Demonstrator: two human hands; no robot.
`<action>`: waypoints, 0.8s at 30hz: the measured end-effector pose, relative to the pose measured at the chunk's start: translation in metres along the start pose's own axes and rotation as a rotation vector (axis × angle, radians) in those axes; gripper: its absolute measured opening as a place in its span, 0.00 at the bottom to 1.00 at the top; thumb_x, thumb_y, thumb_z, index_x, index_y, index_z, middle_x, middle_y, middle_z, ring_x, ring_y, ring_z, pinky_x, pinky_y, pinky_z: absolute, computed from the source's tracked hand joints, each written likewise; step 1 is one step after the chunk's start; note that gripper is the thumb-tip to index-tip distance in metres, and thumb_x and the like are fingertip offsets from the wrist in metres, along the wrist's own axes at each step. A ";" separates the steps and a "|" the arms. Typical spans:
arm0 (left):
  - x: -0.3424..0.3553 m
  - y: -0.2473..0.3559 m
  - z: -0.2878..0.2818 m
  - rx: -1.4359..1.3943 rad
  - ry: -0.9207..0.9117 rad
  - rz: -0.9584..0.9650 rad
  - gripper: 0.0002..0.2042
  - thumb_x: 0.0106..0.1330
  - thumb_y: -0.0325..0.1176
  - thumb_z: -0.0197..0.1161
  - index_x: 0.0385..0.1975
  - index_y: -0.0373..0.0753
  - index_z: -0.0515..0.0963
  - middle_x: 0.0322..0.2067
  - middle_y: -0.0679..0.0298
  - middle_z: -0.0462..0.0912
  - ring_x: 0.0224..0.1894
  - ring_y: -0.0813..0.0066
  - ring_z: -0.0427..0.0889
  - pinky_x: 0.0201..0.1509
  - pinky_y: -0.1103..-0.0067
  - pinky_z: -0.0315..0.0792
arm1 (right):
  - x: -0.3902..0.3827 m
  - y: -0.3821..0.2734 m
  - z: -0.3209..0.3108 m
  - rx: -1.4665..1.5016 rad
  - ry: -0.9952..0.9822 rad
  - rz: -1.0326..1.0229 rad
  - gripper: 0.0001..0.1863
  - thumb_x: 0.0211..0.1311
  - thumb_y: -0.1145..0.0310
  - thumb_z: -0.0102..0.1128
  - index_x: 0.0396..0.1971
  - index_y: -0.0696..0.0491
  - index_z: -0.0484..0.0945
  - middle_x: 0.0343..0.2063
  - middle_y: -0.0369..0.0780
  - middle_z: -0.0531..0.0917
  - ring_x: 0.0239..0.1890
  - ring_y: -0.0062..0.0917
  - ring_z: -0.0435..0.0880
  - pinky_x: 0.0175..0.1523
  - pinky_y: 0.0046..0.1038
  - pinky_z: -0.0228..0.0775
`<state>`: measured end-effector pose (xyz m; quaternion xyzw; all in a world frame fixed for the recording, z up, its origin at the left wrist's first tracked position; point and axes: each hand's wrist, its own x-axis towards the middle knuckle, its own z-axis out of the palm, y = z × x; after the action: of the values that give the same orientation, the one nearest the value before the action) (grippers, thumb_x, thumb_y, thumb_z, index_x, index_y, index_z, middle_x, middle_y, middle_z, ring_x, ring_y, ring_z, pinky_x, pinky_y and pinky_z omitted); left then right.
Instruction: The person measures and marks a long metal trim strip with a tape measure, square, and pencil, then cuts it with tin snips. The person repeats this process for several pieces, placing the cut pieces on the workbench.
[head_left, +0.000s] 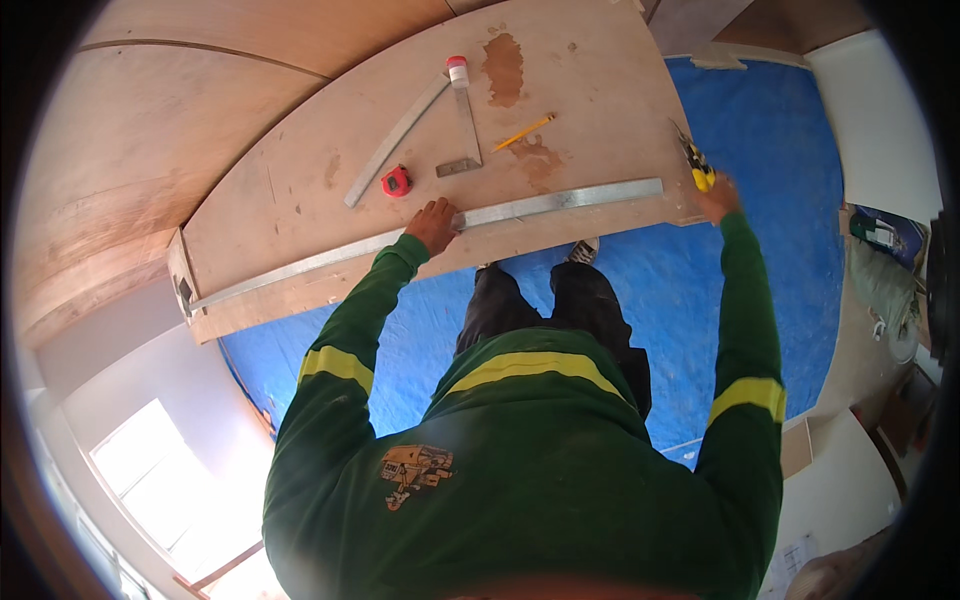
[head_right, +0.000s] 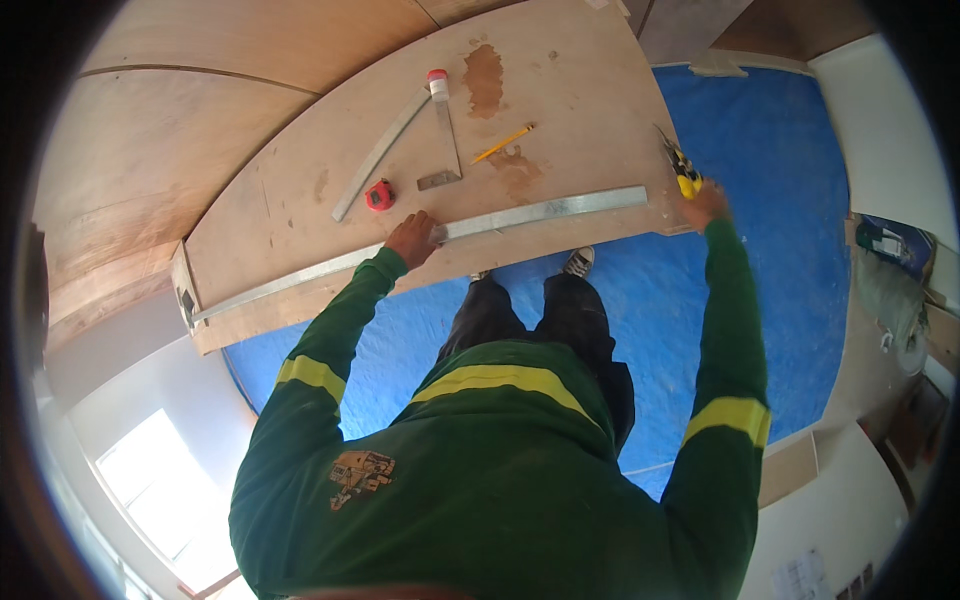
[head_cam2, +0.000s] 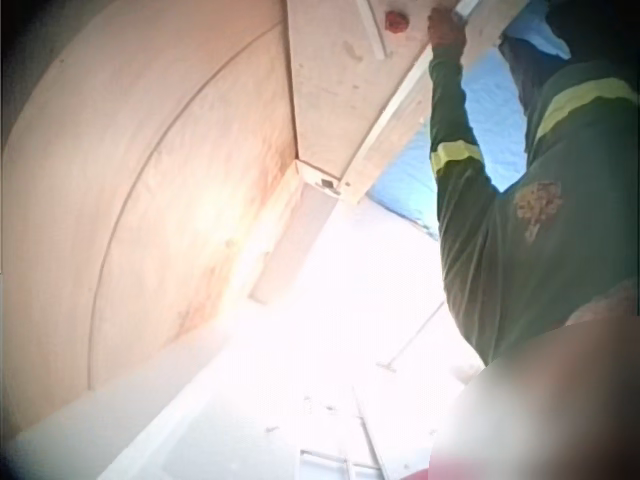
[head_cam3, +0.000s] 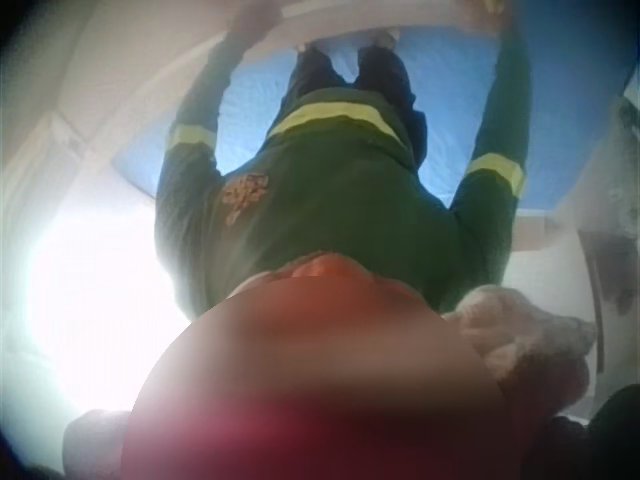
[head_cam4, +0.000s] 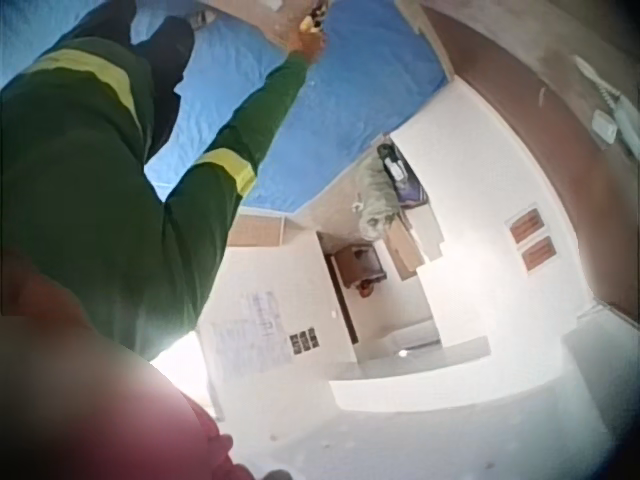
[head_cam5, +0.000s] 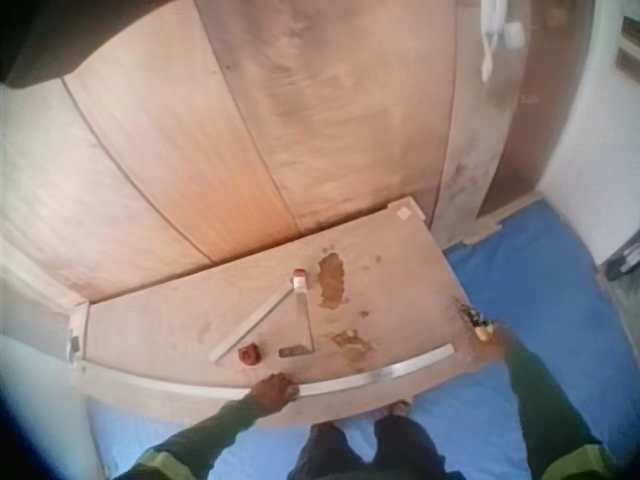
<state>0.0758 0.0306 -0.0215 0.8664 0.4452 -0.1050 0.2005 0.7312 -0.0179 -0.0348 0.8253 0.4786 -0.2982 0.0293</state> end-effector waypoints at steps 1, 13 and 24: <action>0.000 0.001 0.000 0.006 0.029 0.009 0.26 0.63 0.38 0.77 0.57 0.34 0.75 0.52 0.50 0.77 0.58 0.47 0.80 0.62 0.56 0.77 | -0.018 0.004 0.002 0.060 0.004 0.059 0.52 0.55 0.50 0.77 0.75 0.58 0.63 0.66 0.60 0.76 0.69 0.56 0.75 0.71 0.49 0.72; -0.015 0.013 -0.090 -0.312 0.007 0.272 0.23 0.78 0.39 0.63 0.65 0.35 0.69 0.52 0.46 0.78 0.53 0.42 0.84 0.56 0.55 0.78 | -0.333 -0.125 0.097 0.541 0.006 -0.238 0.20 0.63 0.71 0.63 0.56 0.55 0.78 0.41 0.53 0.90 0.46 0.55 0.89 0.51 0.48 0.82; -0.024 0.113 -0.188 -0.258 0.192 0.308 0.32 0.79 0.63 0.54 0.66 0.40 0.75 0.54 0.51 0.84 0.49 0.45 0.89 0.49 0.54 0.83 | -0.365 -0.228 0.118 0.777 0.130 -0.308 0.28 0.62 0.70 0.68 0.62 0.59 0.75 0.43 0.51 0.89 0.47 0.49 0.90 0.53 0.44 0.82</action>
<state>0.1541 0.0369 0.1845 0.8972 0.3345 0.0678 0.2801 0.3591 -0.2158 0.1121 0.7109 0.4491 -0.4048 -0.3593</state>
